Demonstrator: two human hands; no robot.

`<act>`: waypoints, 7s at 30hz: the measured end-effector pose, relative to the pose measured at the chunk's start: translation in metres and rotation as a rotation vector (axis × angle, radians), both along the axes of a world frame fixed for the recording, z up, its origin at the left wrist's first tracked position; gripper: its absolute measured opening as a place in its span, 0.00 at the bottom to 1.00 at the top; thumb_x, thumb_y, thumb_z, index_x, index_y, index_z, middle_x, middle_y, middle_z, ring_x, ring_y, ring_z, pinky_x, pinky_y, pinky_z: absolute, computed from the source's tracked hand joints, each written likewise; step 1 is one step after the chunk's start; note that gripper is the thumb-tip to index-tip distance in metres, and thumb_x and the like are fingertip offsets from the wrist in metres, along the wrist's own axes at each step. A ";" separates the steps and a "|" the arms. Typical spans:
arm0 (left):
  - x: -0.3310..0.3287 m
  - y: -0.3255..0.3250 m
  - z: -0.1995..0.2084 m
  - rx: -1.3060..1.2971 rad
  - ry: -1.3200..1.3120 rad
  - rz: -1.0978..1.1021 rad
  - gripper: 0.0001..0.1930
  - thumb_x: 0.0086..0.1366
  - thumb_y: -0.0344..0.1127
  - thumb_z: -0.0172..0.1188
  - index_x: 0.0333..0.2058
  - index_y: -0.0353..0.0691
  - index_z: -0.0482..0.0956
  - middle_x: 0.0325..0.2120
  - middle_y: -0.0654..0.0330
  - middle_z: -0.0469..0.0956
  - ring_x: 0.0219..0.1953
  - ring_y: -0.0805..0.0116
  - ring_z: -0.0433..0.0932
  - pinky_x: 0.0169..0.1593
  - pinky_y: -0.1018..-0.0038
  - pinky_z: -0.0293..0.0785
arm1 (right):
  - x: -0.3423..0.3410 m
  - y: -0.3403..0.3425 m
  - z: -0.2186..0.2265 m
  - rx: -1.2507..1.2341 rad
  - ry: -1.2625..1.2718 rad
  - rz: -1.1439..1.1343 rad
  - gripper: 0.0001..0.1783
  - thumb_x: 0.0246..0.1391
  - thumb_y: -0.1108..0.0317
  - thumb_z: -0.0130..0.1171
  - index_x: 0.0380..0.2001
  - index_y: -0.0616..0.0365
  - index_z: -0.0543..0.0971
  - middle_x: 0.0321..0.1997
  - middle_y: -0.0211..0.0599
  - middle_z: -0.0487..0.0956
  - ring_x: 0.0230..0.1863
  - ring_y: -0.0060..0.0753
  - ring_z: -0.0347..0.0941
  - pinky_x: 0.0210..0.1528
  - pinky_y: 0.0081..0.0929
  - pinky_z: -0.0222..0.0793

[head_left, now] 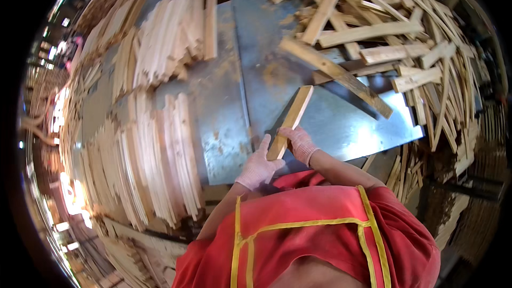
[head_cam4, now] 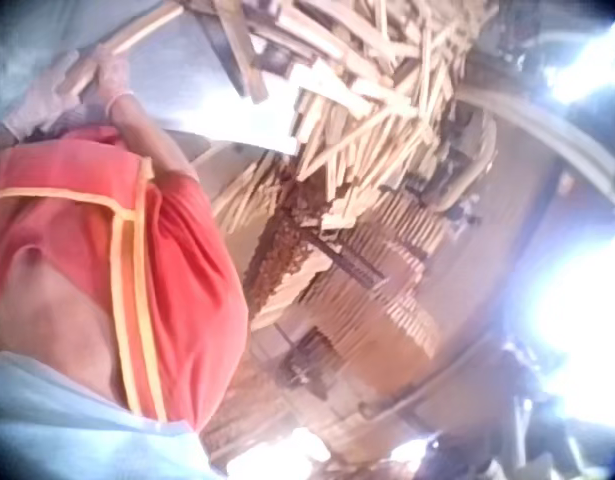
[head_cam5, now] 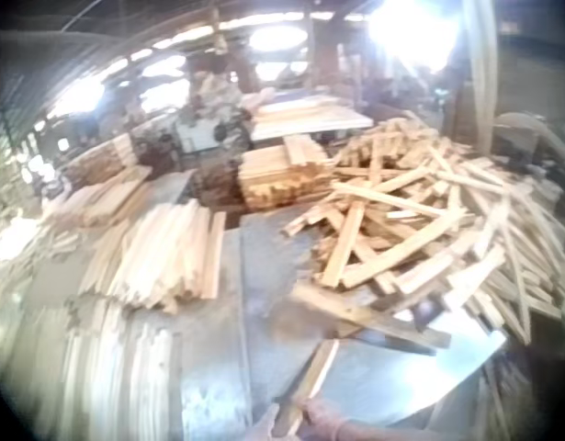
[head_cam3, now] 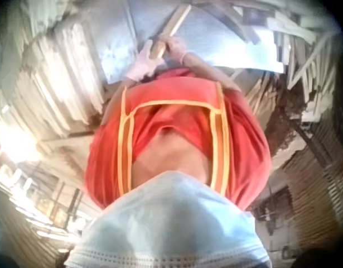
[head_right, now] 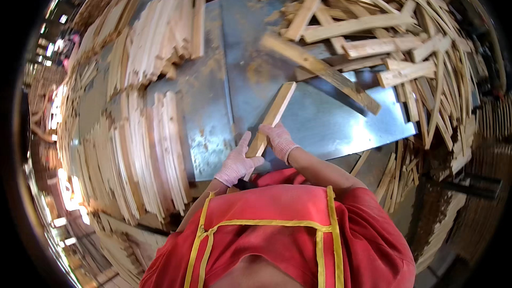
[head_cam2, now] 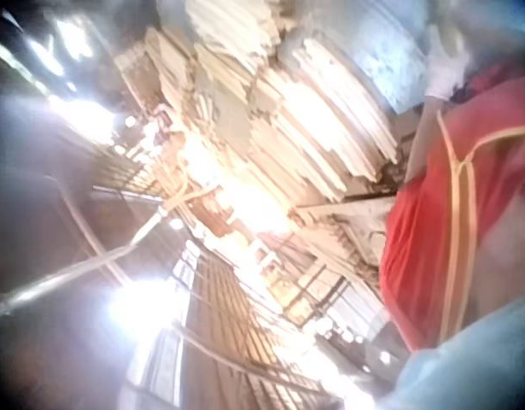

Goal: The person sorts and stacks wooden planks on a metal table in a workshop. They pick up planks from a disorganized pile, align them, and place them into a neat stack. The person occasionally gathers larger bundles of planks and moves them to the side.

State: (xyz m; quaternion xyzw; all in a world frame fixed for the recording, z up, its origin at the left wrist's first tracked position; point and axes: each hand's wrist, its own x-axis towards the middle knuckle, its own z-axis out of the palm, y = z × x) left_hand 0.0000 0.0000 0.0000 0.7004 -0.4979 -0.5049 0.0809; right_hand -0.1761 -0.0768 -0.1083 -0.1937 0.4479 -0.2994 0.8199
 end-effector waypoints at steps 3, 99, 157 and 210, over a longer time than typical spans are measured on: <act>0.045 0.028 -0.007 -0.073 -0.017 0.161 0.54 0.59 0.47 0.74 0.79 0.46 0.52 0.63 0.38 0.76 0.64 0.44 0.77 0.66 0.57 0.72 | 0.031 0.009 0.036 -0.236 0.110 0.360 0.45 0.65 0.62 0.65 0.79 0.64 0.57 0.56 0.41 0.81 0.56 0.32 0.78 0.63 0.34 0.74; 0.063 0.076 -0.032 -0.282 -0.356 0.300 0.34 0.69 0.51 0.59 0.70 0.43 0.70 0.58 0.48 0.79 0.60 0.49 0.78 0.63 0.58 0.74 | -0.100 -0.091 0.086 -0.610 0.349 0.219 0.54 0.45 0.79 0.64 0.79 0.57 0.58 0.49 0.34 0.79 0.42 0.31 0.77 0.45 0.29 0.78; -0.101 -0.163 -0.090 -0.673 -0.434 0.063 0.40 0.62 0.37 0.68 0.73 0.41 0.67 0.50 0.50 0.82 0.48 0.57 0.83 0.51 0.61 0.80 | -0.182 -0.165 0.086 -0.395 0.248 -0.143 0.40 0.60 0.71 0.64 0.74 0.57 0.62 0.47 0.37 0.77 0.41 0.32 0.76 0.44 0.34 0.79; -0.294 -0.094 0.000 -0.320 0.519 0.079 0.49 0.66 0.34 0.68 0.80 0.40 0.48 0.73 0.46 0.65 0.69 0.58 0.70 0.69 0.65 0.68 | -0.347 -0.068 0.175 -0.369 0.874 0.017 0.37 0.50 0.59 0.69 0.64 0.58 0.75 0.52 0.58 0.84 0.54 0.57 0.83 0.59 0.45 0.78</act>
